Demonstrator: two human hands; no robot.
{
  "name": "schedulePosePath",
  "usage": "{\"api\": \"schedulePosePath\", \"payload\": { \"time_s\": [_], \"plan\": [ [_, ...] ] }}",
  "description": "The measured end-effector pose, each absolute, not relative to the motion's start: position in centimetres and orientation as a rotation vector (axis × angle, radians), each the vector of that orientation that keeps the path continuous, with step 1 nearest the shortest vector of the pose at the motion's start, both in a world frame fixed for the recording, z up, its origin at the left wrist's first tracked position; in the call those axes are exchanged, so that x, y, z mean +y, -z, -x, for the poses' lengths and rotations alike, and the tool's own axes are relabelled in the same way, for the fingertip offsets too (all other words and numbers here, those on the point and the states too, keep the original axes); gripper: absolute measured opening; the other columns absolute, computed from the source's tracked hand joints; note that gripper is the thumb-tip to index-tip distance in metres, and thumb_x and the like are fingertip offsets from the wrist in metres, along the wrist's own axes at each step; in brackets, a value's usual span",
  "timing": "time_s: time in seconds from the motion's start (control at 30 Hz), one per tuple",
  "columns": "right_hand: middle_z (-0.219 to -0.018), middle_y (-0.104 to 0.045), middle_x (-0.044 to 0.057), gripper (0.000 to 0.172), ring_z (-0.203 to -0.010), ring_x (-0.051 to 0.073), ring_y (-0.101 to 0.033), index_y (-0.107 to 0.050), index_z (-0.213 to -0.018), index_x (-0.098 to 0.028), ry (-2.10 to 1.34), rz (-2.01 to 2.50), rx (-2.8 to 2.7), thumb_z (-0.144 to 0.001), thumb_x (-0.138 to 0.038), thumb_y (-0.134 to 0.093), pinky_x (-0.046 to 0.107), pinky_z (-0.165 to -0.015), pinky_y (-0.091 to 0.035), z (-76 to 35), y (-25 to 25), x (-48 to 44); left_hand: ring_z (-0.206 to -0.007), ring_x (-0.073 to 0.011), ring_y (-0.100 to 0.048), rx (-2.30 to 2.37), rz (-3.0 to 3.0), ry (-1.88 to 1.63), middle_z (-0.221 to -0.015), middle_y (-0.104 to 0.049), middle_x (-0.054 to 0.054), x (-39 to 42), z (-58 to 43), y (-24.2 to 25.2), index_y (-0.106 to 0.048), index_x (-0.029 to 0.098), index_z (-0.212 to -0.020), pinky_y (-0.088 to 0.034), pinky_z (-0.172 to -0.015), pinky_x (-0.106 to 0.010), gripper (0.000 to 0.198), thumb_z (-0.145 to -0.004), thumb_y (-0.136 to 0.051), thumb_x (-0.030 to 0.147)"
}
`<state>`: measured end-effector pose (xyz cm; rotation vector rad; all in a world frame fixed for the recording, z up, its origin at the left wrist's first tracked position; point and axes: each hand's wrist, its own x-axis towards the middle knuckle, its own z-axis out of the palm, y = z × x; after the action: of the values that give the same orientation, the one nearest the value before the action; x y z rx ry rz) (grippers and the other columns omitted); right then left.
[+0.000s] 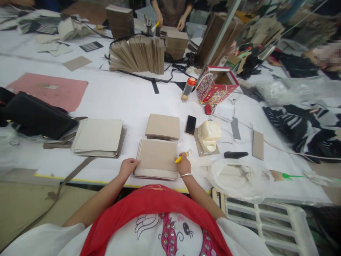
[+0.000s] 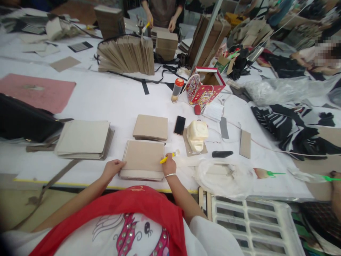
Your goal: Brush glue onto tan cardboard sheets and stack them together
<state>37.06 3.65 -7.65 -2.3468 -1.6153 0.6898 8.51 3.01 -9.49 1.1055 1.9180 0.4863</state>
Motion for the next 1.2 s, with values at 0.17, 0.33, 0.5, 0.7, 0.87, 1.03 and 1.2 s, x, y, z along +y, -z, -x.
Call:
{"api": "schedulePosePath", "payload": {
  "time_s": [0.17,0.33,0.5,0.7,0.87,1.03,1.2],
  "plan": [
    [-0.06,-0.048,-0.003,0.025,-0.05,0.01,-0.04,-0.045,-0.101,-0.018,-0.677,2.353,-1.674,-0.082,-0.033,-0.051,0.021,-0.051,-0.021,-37.0,7.7,4.0,-0.049,-0.0118,-0.046,1.901,-1.205,-0.462,-0.045,-0.051,0.002,3.4,-8.2,9.0,-0.055,0.016,-0.051,-0.032,-0.049,-0.022,0.031,-0.062,-0.057,0.045],
    [-0.063,-0.051,-0.001,0.027,-0.052,0.011,-0.043,-0.046,-0.104,-0.017,-0.686,2.363,-1.751,-0.083,-0.034,-0.05,0.021,-0.052,-0.022,-37.0,7.5,4.3,-0.052,-0.0124,-0.049,1.924,-1.251,-0.419,-0.049,-0.055,0.001,3.6,-7.9,8.7,-0.059,0.016,-0.054,-0.033,-0.051,-0.023,0.027,-0.064,-0.058,0.041],
    [-0.066,-0.054,0.0,0.027,-0.055,0.012,-0.047,-0.046,-0.104,-0.018,-0.674,2.39,-1.794,-0.083,-0.034,-0.049,0.022,-0.053,-0.024,-36.9,7.2,4.4,-0.056,-0.0133,-0.052,1.924,-1.333,-0.353,-0.053,-0.059,-0.001,3.6,-7.7,8.4,-0.062,0.015,-0.057,-0.033,-0.053,-0.023,0.025,-0.067,-0.058,0.038],
    [-0.071,-0.058,0.002,0.027,-0.063,0.014,-0.055,-0.044,-0.105,-0.018,-0.659,2.457,-1.822,-0.084,-0.035,-0.048,0.023,-0.054,-0.027,-36.5,6.5,4.3,-0.06,-0.0144,-0.055,1.941,-1.427,-0.202,-0.06,-0.062,-0.003,3.8,-7.9,7.3,-0.063,0.016,-0.06,-0.033,-0.055,-0.023,0.026,-0.069,-0.058,0.04],
    [-0.074,-0.061,0.004,0.028,-0.066,0.016,-0.06,-0.042,-0.104,-0.018,-0.618,2.512,-1.936,-0.086,-0.039,-0.045,0.023,-0.054,-0.032,-36.4,5.3,4.3,-0.067,-0.0169,-0.056,1.953,-1.642,-0.003,-0.068,-0.064,-0.005,4.1,-7.6,6.5,-0.06,0.018,-0.063,-0.034,-0.057,-0.024,0.03,-0.072,-0.054,0.046],
    [-0.081,-0.064,0.008,0.037,-0.071,0.019,-0.062,-0.045,-0.108,-0.019,-0.452,2.406,-2.009,-0.085,-0.047,-0.045,0.023,-0.055,-0.036,-38.0,3.7,3.6,-0.086,-0.0239,-0.055,1.883,-2.2,-0.028,-0.089,-0.061,-0.01,4.2,-8.9,5.2,-0.061,0.018,-0.088,-0.04,-0.071,-0.032,0.027,-0.077,-0.052,0.04],
    [-0.073,-0.064,0.004,0.043,-0.063,0.014,-0.06,-0.046,-0.118,-0.02,-0.461,2.232,-1.633,-0.089,-0.048,-0.034,0.022,-0.057,-0.04,-41.1,1.2,2.8,-0.112,-0.0264,-0.045,1.454,-2.544,-0.36,-0.121,-0.053,-0.012,4.0,-13.4,6.0,-0.054,0.021,-0.115,-0.033,-0.093,-0.04,0.036,-0.082,-0.047,0.034]
  ]
}}
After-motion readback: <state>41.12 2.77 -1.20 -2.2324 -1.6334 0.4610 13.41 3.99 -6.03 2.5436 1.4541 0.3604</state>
